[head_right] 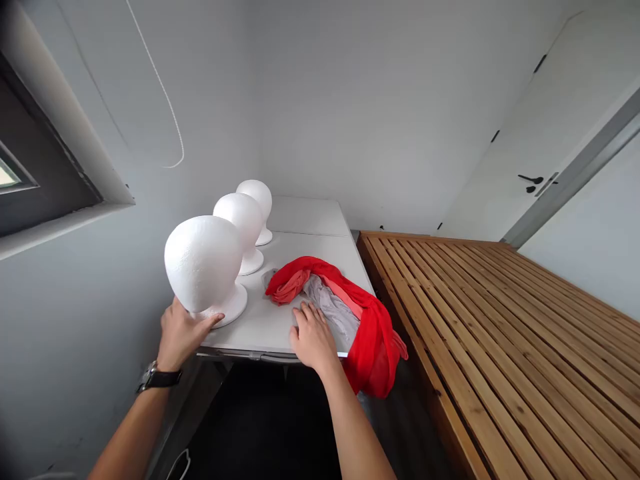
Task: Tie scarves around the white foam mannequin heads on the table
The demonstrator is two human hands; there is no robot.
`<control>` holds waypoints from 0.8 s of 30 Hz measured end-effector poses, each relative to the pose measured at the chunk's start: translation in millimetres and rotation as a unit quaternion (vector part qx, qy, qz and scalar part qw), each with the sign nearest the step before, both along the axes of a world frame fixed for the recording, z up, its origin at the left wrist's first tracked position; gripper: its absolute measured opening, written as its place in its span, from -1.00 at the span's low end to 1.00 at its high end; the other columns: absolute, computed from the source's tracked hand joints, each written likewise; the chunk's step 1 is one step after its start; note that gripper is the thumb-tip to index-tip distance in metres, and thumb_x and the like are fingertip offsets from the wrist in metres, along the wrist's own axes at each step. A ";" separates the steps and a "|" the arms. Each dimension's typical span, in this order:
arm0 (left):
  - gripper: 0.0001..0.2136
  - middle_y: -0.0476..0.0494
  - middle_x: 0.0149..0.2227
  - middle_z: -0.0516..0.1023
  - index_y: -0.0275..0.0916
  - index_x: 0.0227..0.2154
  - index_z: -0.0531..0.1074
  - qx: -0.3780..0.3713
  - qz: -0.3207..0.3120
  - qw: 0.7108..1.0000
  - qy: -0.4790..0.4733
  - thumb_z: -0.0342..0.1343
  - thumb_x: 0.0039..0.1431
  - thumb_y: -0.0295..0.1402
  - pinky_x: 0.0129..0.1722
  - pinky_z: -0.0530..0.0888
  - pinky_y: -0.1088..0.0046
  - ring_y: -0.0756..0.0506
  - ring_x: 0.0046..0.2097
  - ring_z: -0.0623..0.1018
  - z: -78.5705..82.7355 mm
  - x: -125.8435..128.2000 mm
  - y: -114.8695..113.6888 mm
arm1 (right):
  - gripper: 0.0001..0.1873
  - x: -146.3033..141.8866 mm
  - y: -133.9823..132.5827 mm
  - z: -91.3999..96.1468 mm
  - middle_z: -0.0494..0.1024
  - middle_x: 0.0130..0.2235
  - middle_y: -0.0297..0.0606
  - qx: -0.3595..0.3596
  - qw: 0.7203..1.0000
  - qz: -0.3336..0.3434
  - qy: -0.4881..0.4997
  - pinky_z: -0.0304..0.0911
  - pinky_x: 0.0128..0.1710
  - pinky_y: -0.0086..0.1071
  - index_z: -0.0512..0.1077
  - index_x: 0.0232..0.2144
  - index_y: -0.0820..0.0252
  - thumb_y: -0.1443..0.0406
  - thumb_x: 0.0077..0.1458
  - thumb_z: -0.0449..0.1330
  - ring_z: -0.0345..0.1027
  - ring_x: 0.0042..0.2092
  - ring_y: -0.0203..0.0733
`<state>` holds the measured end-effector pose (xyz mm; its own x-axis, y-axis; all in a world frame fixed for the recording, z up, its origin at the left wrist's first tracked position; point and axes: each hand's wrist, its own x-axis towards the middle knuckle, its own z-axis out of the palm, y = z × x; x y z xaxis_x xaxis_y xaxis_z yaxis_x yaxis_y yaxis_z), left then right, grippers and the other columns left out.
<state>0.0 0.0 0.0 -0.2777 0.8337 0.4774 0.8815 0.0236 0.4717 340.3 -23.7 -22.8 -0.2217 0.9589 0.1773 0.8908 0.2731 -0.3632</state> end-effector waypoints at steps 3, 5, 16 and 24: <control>-0.40 -0.35 0.04 0.61 -0.26 0.05 0.49 -0.016 -0.072 0.995 -0.060 0.34 0.03 0.03 -0.01 0.54 0.13 -0.45 0.10 0.57 6.8 6.3 16.6 | -0.42 0.0 0.0 0.9 0.21 0.50 -0.13 0.001 1.000 0.002 0.002 -0.07 0.55 -0.02 0.34 0.40 0.20 0.22 0.42 0.00 -0.01 0.54 0.05; -0.43 -0.32 0.08 0.63 -0.22 0.05 0.52 -0.041 -0.086 0.988 -0.125 0.33 0.07 0.04 -0.07 0.56 0.20 -0.42 0.10 0.59 8.7 10.2 22.4 | -0.42 0.1 -0.1 1.1 0.21 0.49 -0.13 0.003 1.000 0.001 0.002 -0.07 0.55 -0.02 0.34 0.40 0.20 0.21 0.42 0.00 -0.01 0.54 0.04; -0.34 -0.30 0.10 0.66 -0.19 0.05 0.59 0.012 0.007 0.981 -0.192 0.40 -0.01 0.16 -0.03 0.62 0.06 -0.48 0.16 0.60 2.3 42.4 -41.3 | -0.45 0.6 -2.9 3.4 0.34 0.43 -0.12 0.028 0.999 0.017 0.042 0.02 0.52 -0.05 0.36 0.38 0.22 0.24 0.44 -0.02 0.13 0.49 0.01; -0.43 -0.25 0.18 0.60 -0.09 0.19 0.51 0.055 -0.225 0.964 -0.133 0.31 0.20 0.07 0.18 0.57 -0.02 -0.39 0.22 0.56 -7.8 146.8 -49.3 | -0.11 3.7 -38.1 10.4 0.25 0.47 -0.03 0.074 0.968 0.093 0.221 0.21 0.41 -0.08 0.04 0.53 0.12 -0.15 0.37 0.11 0.14 0.48 0.15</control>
<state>146.8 -49.3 -7.8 -0.0237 0.8465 0.5319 0.6384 -0.3966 0.6596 344.0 -61.8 -12.4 -0.2590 0.8667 0.4263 0.5885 0.4916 -0.6419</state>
